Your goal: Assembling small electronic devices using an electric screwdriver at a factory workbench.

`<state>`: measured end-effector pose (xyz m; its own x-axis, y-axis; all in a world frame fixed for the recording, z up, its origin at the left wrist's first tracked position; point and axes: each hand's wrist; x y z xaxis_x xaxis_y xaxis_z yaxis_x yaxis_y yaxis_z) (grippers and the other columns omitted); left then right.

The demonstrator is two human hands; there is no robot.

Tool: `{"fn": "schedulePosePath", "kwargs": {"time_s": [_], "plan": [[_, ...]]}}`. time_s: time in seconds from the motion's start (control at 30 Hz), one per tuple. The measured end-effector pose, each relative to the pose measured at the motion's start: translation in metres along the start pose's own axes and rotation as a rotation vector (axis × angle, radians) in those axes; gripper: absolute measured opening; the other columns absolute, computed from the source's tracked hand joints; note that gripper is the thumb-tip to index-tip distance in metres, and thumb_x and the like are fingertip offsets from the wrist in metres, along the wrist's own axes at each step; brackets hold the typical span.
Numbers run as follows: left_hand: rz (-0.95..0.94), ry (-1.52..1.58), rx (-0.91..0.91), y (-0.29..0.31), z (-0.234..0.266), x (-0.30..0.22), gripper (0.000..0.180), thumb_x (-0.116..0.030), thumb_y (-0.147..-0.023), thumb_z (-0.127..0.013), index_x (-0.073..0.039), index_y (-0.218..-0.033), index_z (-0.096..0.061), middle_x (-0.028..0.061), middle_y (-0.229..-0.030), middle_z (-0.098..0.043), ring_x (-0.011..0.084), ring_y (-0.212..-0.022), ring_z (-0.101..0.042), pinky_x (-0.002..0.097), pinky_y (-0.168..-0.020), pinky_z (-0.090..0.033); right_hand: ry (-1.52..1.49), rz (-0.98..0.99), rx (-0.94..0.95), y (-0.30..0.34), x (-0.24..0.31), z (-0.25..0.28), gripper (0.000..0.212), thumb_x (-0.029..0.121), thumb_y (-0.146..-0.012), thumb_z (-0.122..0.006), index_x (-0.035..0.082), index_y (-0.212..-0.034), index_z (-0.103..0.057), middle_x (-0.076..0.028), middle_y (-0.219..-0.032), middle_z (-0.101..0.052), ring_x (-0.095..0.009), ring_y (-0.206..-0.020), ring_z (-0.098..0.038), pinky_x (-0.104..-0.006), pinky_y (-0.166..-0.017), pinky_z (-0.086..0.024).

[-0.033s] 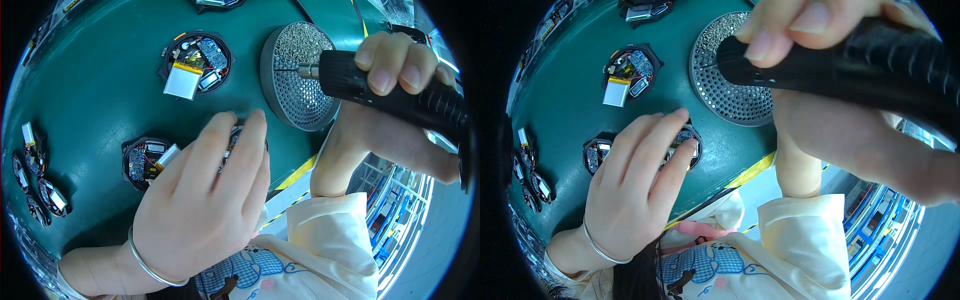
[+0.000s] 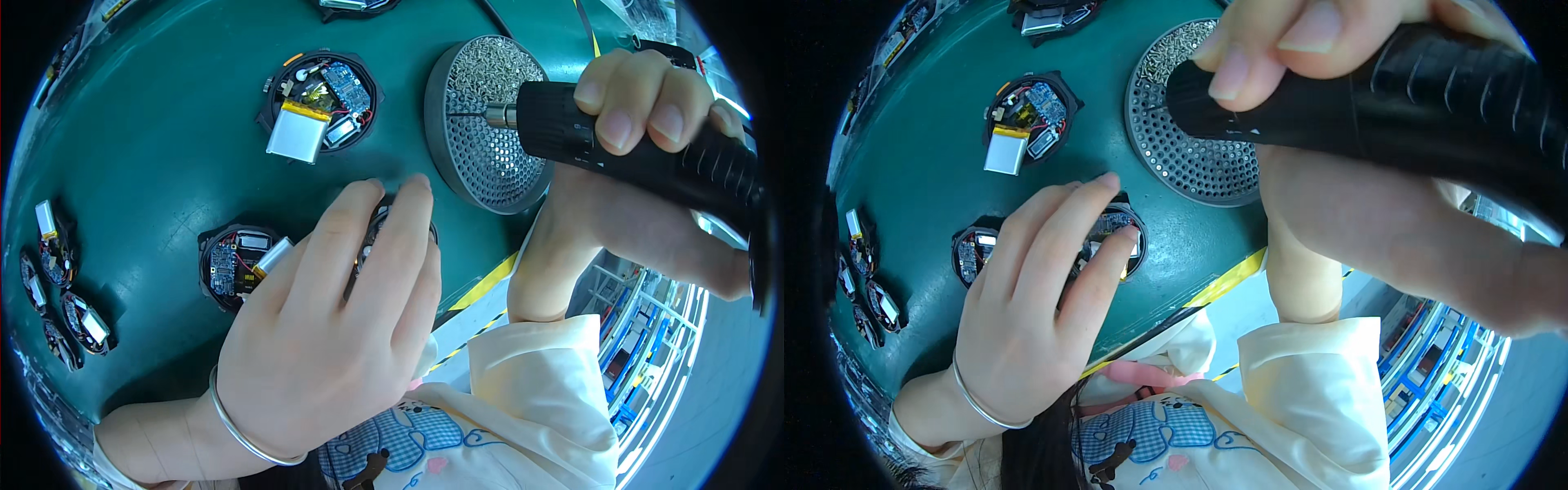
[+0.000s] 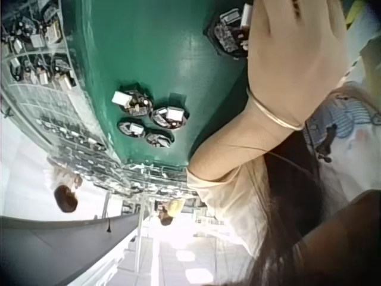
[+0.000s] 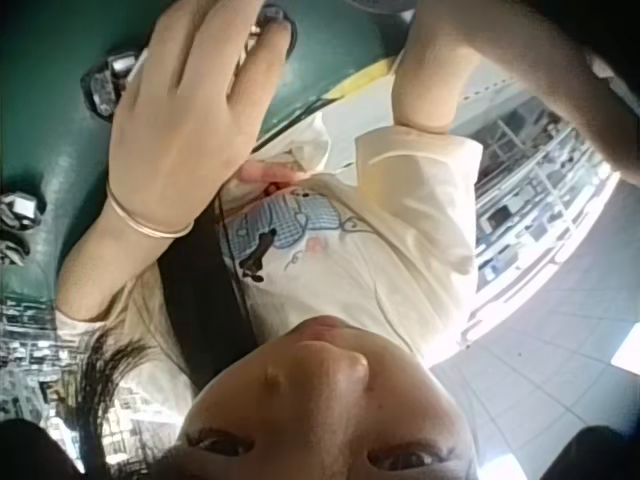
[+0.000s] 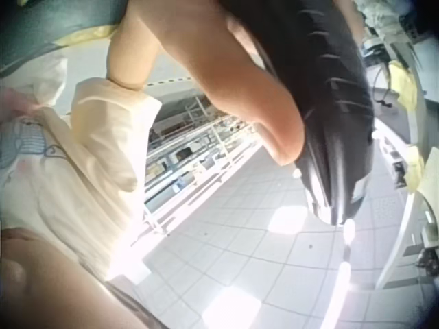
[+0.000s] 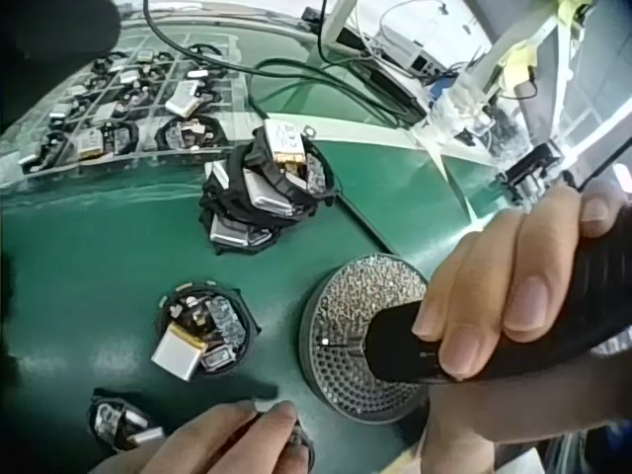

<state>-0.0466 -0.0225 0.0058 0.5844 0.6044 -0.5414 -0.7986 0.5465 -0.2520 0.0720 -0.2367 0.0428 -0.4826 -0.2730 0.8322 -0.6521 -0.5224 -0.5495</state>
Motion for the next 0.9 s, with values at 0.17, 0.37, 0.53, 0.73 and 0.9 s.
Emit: {"fn": "schedulePosePath", "kwargs": {"time_s": [0.17, 0.37, 0.53, 0.73, 0.9], "plan": [[0.057, 0.099, 0.012, -0.002, 0.004, 0.003, 0.042, -0.002, -0.058, -0.069, 0.005, -0.098, -0.058, 0.0196, -0.115, -0.051, 0.0363, -0.097, -0.054, 0.0403, -0.079, -0.048, 0.019, -0.005, 0.001, 0.000, -0.001, -0.003, 0.074, 0.069, -0.061, -0.066, 0.004, -0.095, -0.059, -0.003, -0.084, -0.056, -0.016, -0.068, -0.054, -0.0326, -0.065, -0.039], [0.010, 0.024, -0.069, -0.003, 0.001, 0.011, 0.055, -0.003, -0.051, -0.072, 0.007, -0.103, -0.056, 0.0182, -0.112, -0.053, 0.0351, -0.100, -0.054, 0.0401, -0.081, -0.048, 0.026, 0.006, -0.048, 0.002, 0.005, -0.012, 0.073, 0.069, -0.061, -0.066, 0.004, -0.093, -0.060, -0.003, -0.082, -0.056, -0.016, -0.067, -0.054, -0.0323, -0.064, -0.039], [-0.021, 0.043, -0.076, -0.004, -0.002, 0.017, 0.057, -0.003, -0.052, -0.072, 0.008, -0.105, -0.057, 0.0171, -0.111, -0.054, 0.0344, -0.099, -0.055, 0.0389, -0.081, -0.049, -0.093, 0.013, -0.272, 0.009, 0.021, -0.019, 0.065, 0.067, -0.060, -0.068, 0.005, -0.080, -0.059, -0.003, -0.074, -0.057, -0.015, -0.060, -0.054, -0.0299, -0.061, -0.040], [-0.022, 0.119, -0.126, 0.001, -0.007, 0.019, 0.054, -0.003, -0.051, -0.072, 0.009, -0.102, -0.059, 0.0150, -0.108, -0.054, 0.0342, -0.096, -0.056, 0.0390, -0.079, -0.051, -0.102, -0.148, 0.022, 0.013, 0.033, -0.027, 0.055, 0.060, -0.065, -0.070, 0.008, -0.074, -0.055, -0.004, -0.070, -0.056, -0.014, -0.055, -0.054, -0.0242, -0.053, -0.042], [-0.014, 0.164, -0.155, 0.002, -0.007, 0.022, 0.053, -0.003, -0.052, -0.072, 0.009, -0.102, -0.059, 0.0143, -0.107, -0.055, 0.0344, -0.095, -0.056, 0.0393, -0.079, -0.051, -0.076, -0.076, 0.083, 0.011, 0.024, -0.038, 0.056, 0.060, -0.066, -0.070, 0.007, -0.076, -0.055, -0.004, -0.070, -0.056, -0.014, -0.055, -0.054, -0.0241, -0.052, -0.042]]}}
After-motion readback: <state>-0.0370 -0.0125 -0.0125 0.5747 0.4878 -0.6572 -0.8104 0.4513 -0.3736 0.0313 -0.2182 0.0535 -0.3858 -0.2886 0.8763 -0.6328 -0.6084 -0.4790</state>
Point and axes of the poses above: each hand's wrist, its own y-axis away from the middle knuckle, its own z-axis out of the back of the hand, x = y × z
